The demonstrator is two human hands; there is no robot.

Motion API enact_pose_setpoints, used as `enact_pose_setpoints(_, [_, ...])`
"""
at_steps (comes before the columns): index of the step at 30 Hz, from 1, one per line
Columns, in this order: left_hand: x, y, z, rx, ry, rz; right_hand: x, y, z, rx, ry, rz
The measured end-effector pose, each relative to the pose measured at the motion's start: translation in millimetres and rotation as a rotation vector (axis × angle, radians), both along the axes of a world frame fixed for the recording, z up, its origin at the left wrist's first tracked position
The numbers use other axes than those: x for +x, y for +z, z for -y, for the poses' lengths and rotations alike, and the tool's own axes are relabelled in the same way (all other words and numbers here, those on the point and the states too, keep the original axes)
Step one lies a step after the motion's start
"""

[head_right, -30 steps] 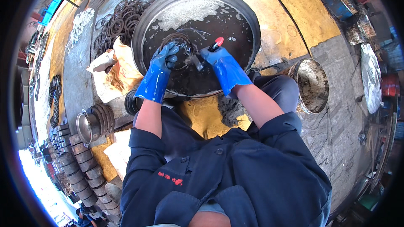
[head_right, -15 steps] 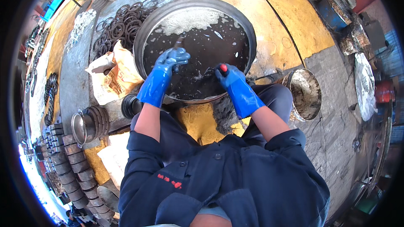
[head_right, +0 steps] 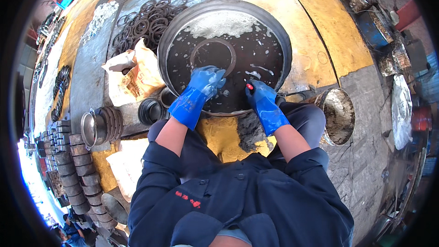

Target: The person cleans various metal rings and components by hand using a brush inside a large basin filled with dark liquid, turning and wiping the pieces repeatedly.

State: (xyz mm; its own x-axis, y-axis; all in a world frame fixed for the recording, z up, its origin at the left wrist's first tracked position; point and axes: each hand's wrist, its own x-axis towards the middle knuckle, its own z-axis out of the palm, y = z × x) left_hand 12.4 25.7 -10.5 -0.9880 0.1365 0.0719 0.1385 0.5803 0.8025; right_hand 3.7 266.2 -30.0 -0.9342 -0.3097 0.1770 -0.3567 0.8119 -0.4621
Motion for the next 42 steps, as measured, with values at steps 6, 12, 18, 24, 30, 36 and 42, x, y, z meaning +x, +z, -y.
enact_pose_setpoints(6, [5.7,4.2,-0.1,-0.133,0.05,0.06,-4.3,-8.9,-2.9,-0.057,0.076,-0.109])
enact_pose_setpoints(12, [29.5,16.1,-19.9,-0.396,-0.129,-0.156,1.3,1.7,3.1,-0.117,0.057,-0.104])
enact_pose_setpoints(18, [1.5,79.2,12.4,-1.018,-0.129,-0.411,-4.2,-5.1,-4.7,-0.169,0.035,-0.211])
enact_pose_setpoints(24, [-63.6,158.9,124.6,-0.932,0.521,-0.682,1.2,-7.0,0.8,-0.086,-0.003,-0.068])
enact_pose_setpoints(30, [-63.2,39.5,86.1,-0.274,0.372,-0.123,3.9,1.4,6.2,-0.131,0.018,-0.076])
enact_pose_setpoints(36, [-73.1,-52.7,83.4,-0.364,0.478,0.357,8.0,2.3,-3.0,-0.056,0.013,-0.009])
enact_pose_setpoints(42, [-93.1,-122.3,109.8,-0.427,0.296,0.372,8.5,3.7,1.8,-0.025,0.053,0.042])
